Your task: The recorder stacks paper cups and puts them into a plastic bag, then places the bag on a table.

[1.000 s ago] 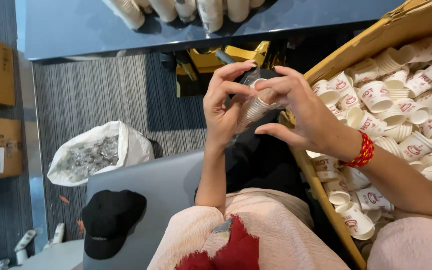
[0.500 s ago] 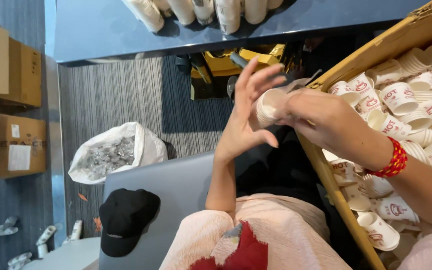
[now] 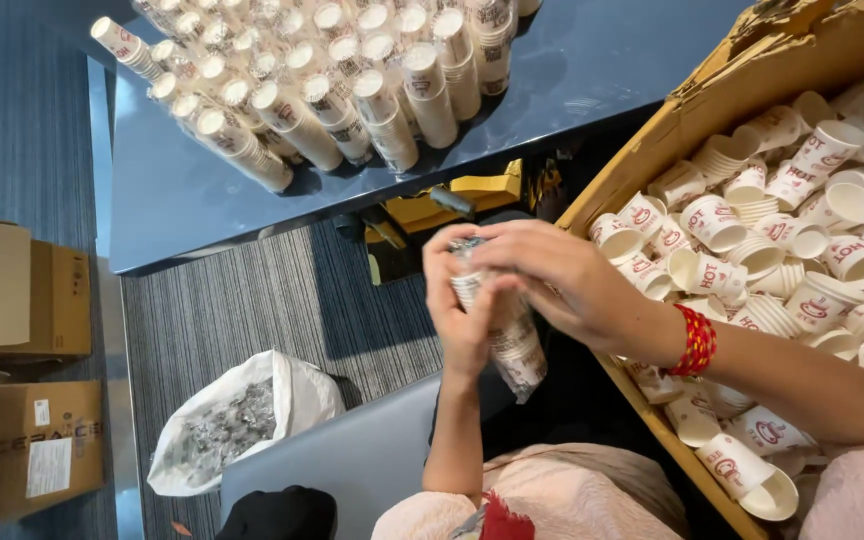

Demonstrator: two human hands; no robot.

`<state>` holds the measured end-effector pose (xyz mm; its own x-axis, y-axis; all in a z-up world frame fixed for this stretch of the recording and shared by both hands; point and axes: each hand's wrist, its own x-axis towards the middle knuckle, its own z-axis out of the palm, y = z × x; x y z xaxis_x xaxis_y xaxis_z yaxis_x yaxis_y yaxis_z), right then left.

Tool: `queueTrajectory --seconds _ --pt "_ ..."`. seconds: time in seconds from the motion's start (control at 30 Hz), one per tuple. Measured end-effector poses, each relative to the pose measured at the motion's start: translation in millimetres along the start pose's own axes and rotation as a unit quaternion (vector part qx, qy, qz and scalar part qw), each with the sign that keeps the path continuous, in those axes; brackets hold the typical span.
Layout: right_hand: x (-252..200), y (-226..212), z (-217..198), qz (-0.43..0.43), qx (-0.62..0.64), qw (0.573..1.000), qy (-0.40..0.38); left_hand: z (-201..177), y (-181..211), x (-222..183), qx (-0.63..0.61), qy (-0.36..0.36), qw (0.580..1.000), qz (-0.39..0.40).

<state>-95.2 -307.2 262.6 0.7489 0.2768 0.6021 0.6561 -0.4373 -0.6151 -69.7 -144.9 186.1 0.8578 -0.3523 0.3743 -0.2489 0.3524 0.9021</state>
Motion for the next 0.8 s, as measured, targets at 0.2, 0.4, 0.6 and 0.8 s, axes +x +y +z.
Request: queueTrajectory --seconds 0.2,0.4,0.6,0.8 --pt "-27.5 -30.1 29.3 -0.026 -0.114 0.975 -0.189 -12.8 -2.8 1.4 0.051 0.272 0.951 0.141" --pt "-42.7 -33.0 41.0 0.091 -0.073 0.961 -0.249 -3.3 3.6 -3.8 -0.004 0.426 0.879 0.213" --pt "-47.8 -32.5 46.2 0.023 -0.089 0.976 -0.198 -4.4 10.7 -4.8 0.027 0.430 0.881 0.198" --pt "-46.4 -33.8 42.9 0.064 0.030 0.984 -0.165 -21.0 3.2 -8.6 0.083 0.331 0.911 0.232"
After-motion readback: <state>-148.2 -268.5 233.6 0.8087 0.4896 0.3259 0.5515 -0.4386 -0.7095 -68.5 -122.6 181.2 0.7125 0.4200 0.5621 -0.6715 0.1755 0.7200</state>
